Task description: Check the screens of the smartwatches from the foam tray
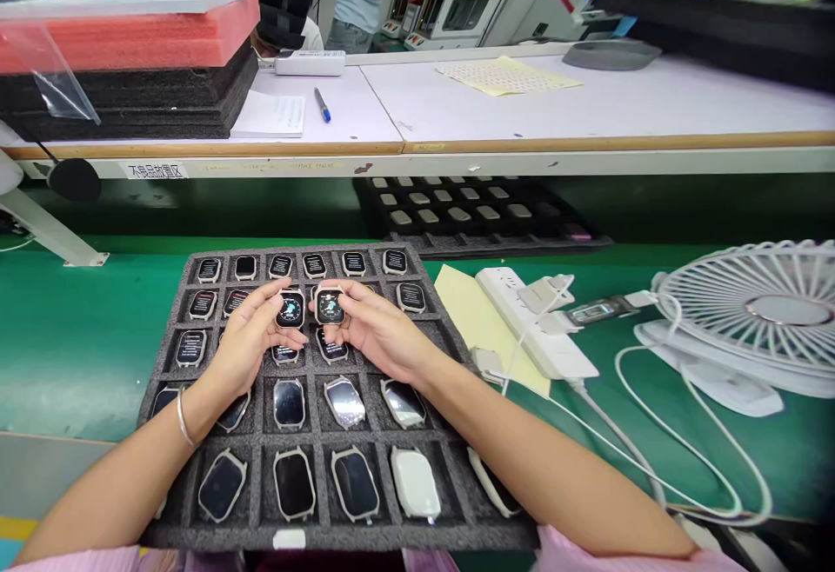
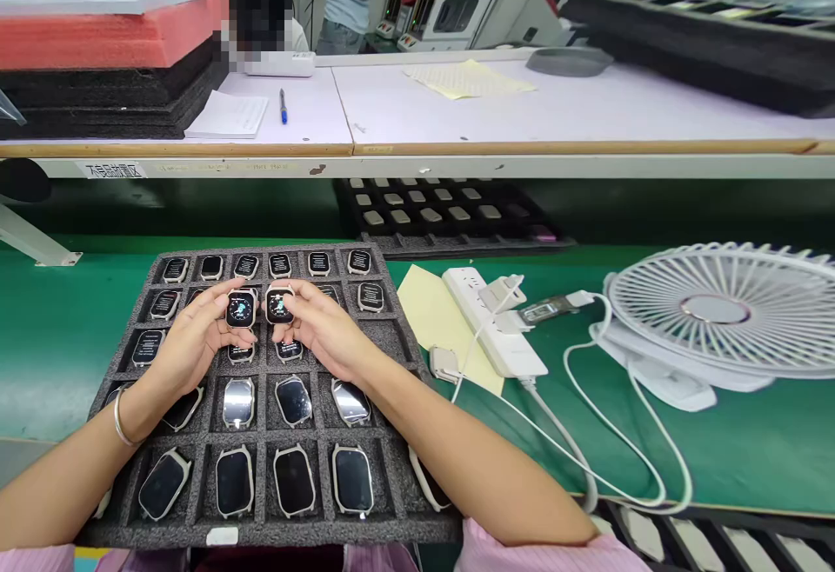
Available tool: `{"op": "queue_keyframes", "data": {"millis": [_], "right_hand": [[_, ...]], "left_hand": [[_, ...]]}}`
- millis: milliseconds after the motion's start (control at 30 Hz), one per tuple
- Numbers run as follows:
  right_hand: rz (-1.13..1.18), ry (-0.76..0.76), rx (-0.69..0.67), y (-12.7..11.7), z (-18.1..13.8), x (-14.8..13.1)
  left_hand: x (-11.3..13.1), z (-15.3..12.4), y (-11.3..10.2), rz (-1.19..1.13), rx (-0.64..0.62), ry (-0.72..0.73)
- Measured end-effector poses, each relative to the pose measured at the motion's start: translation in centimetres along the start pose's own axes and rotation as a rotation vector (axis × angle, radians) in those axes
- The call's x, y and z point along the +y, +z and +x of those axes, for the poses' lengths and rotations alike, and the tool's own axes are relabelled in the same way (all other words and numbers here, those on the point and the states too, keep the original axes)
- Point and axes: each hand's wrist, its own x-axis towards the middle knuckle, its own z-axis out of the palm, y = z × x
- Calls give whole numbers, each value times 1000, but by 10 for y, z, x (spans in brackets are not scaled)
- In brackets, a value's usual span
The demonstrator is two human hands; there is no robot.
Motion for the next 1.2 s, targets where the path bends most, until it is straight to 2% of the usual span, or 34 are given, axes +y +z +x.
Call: {"op": "queue_keyframes", "data": {"millis": [600, 1200], "right_hand": [[-179, -64, -46, -2, -1, 3], [-251, -90, -30, -1, -1, 6]], "left_hand": [[-3, 0, 0, 64, -87, 54], [-4, 0, 3, 104, -70, 79]]}}
